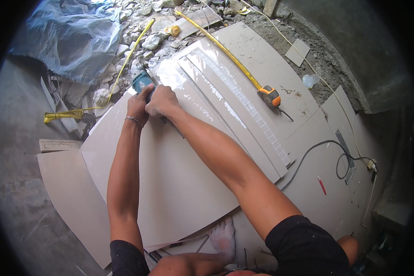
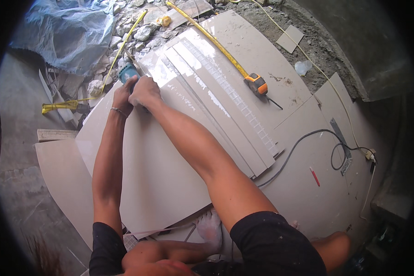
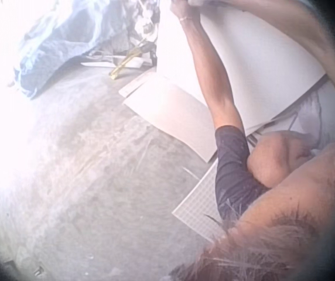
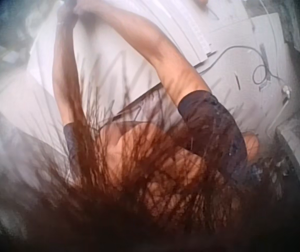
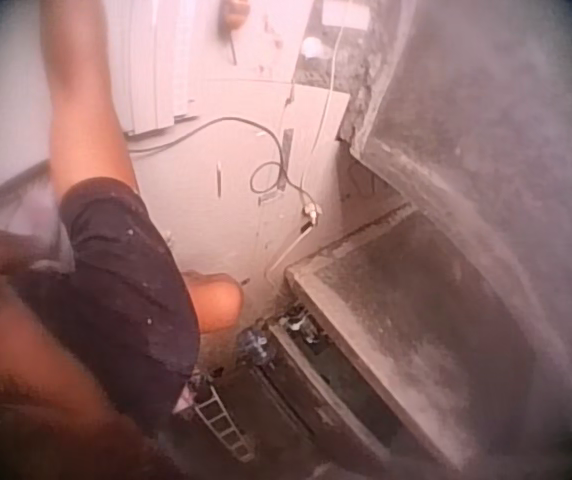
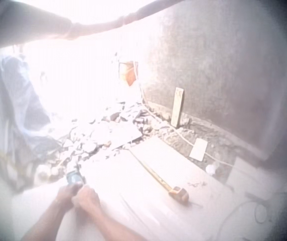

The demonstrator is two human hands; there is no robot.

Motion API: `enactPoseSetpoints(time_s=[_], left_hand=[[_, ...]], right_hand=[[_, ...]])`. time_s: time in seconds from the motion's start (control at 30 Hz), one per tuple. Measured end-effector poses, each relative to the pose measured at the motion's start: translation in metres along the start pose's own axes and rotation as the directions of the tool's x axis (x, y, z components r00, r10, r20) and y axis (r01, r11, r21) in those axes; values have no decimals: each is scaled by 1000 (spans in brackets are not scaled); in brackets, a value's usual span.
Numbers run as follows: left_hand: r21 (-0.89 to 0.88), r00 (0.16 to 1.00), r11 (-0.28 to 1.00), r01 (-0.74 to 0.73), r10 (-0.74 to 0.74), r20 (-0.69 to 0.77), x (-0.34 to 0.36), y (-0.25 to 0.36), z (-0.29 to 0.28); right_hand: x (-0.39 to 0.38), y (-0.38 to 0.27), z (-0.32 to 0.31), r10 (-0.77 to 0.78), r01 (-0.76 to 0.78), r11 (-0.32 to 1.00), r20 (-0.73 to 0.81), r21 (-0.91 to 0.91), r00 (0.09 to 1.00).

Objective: The person marks a line on a large ceramic tile with a red marker, then uses an angle grinder to cut along the marked line. After cutting, the person lifts the tile and carries it to another area where another worker is present.

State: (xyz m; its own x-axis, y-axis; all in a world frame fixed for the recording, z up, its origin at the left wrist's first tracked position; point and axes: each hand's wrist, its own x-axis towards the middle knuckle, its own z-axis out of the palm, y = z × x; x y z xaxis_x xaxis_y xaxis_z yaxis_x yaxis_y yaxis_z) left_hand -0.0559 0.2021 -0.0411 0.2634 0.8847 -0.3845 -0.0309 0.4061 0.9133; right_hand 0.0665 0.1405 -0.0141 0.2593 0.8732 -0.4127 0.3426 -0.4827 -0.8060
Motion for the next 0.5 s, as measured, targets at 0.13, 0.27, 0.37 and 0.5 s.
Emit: enactPoseSetpoints(time_s=[0.13,0.27,0.37,0.5], left_hand=[[-11,1000,1000,18,-18,-22,4,0,1],[0,999,1000,19,-19,-27,7,0,0],[15,999,1000,26,-25,-31,7,0,-1],[9,999,1000,24,-23,-25,7,1,0]], right_hand=[[4,-1,0,31,-31,1000,24,-2,999],[5,-2,-2,28,-28,1000,30,-5,999],[4,-2,-2,37,-37,999,34,2,999],[4,-3,-2,36,-35,999,36,-15,999]])
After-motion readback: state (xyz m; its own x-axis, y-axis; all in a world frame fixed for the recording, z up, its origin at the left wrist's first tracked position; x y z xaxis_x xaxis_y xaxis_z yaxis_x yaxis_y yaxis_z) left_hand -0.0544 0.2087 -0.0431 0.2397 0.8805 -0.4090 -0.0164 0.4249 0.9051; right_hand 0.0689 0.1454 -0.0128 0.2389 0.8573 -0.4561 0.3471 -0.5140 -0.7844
